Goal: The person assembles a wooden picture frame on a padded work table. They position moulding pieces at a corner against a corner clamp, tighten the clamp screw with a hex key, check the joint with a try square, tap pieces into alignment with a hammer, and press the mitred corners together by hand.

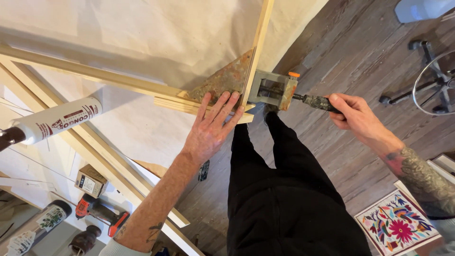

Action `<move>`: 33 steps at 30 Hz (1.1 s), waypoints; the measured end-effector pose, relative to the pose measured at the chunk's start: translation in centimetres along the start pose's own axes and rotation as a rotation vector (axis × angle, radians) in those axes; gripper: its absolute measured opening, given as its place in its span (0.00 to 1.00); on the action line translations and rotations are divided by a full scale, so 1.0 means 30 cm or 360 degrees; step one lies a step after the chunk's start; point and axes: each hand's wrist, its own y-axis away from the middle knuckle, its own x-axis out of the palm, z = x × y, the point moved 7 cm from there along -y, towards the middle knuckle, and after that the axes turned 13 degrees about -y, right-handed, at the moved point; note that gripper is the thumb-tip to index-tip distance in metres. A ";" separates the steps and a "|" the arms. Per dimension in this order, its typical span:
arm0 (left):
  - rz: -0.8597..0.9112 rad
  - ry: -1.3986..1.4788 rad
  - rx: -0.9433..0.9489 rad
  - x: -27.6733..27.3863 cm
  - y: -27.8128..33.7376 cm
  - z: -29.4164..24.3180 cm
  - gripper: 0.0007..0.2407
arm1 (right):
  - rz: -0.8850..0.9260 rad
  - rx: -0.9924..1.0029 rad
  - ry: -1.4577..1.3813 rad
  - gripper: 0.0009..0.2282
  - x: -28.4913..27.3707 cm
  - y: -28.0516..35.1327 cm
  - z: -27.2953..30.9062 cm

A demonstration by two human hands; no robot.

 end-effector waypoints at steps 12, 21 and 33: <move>-0.0043 -0.0055 0.0016 -0.006 0.001 -0.003 0.23 | -0.0104 -0.0710 0.1514 0.12 0.341 0.108 0.427; -0.0100 -0.0018 0.0000 -0.007 0.013 0.009 0.21 | -0.0046 -0.0603 0.1714 0.12 0.383 0.012 0.440; -0.0112 -0.0020 0.0036 0.004 0.015 0.010 0.22 | -0.0035 -0.0404 0.1867 0.12 0.355 -0.049 0.393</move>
